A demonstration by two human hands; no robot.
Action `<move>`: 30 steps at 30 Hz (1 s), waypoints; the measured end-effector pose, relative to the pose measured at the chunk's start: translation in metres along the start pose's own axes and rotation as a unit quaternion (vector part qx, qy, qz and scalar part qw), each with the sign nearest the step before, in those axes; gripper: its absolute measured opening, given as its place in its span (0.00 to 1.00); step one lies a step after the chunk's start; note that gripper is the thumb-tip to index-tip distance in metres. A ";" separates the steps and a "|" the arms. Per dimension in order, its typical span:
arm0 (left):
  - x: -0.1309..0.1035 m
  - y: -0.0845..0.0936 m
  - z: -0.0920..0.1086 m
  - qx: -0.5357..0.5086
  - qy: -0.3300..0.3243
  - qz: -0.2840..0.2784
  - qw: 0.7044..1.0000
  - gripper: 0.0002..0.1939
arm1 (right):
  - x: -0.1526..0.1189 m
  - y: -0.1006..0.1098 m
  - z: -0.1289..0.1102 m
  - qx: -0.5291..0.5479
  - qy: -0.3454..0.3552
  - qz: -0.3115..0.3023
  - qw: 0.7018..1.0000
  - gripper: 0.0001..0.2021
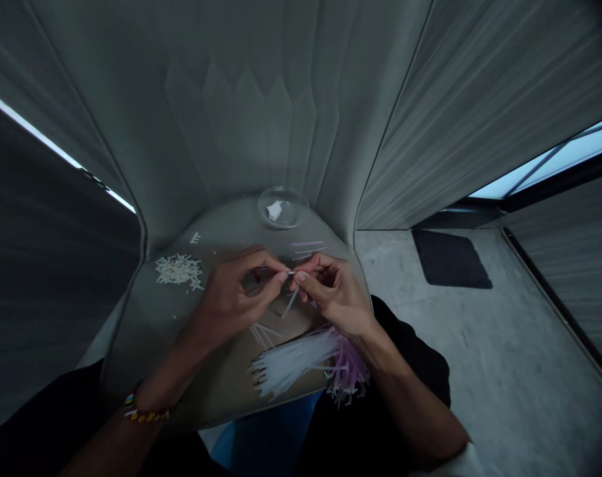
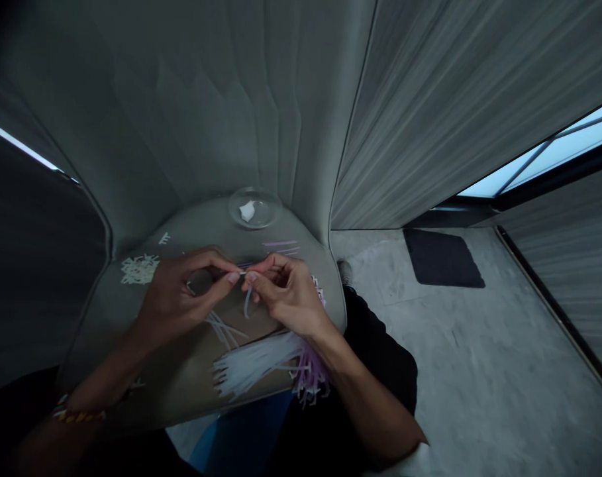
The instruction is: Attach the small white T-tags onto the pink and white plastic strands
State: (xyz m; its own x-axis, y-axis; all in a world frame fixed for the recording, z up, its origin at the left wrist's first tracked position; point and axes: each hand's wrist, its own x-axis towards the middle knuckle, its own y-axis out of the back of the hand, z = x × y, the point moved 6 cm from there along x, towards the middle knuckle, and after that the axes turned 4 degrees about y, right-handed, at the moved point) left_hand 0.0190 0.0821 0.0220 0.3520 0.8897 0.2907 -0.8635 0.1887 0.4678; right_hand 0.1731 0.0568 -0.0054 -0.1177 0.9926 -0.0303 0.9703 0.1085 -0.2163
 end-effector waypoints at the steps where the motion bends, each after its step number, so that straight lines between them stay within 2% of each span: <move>1: 0.000 0.000 0.000 0.003 0.001 0.002 1.000 0.05 | 0.000 0.000 -0.001 -0.006 0.000 0.002 1.000 0.15; 16: 0.000 0.002 0.000 0.016 0.011 -0.001 1.000 0.04 | -0.001 0.000 -0.002 -0.049 -0.006 0.021 0.999 0.14; 30: -0.003 -0.003 -0.001 0.064 -0.019 0.006 0.998 0.04 | -0.001 0.000 -0.008 -0.131 0.050 0.030 0.990 0.11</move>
State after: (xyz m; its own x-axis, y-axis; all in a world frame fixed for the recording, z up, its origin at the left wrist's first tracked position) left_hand 0.0198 0.0791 0.0188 0.3564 0.8752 0.3272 -0.8155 0.1204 0.5661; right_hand 0.1748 0.0561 0.0026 -0.0490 0.9967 0.0643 0.9980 0.0462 0.0441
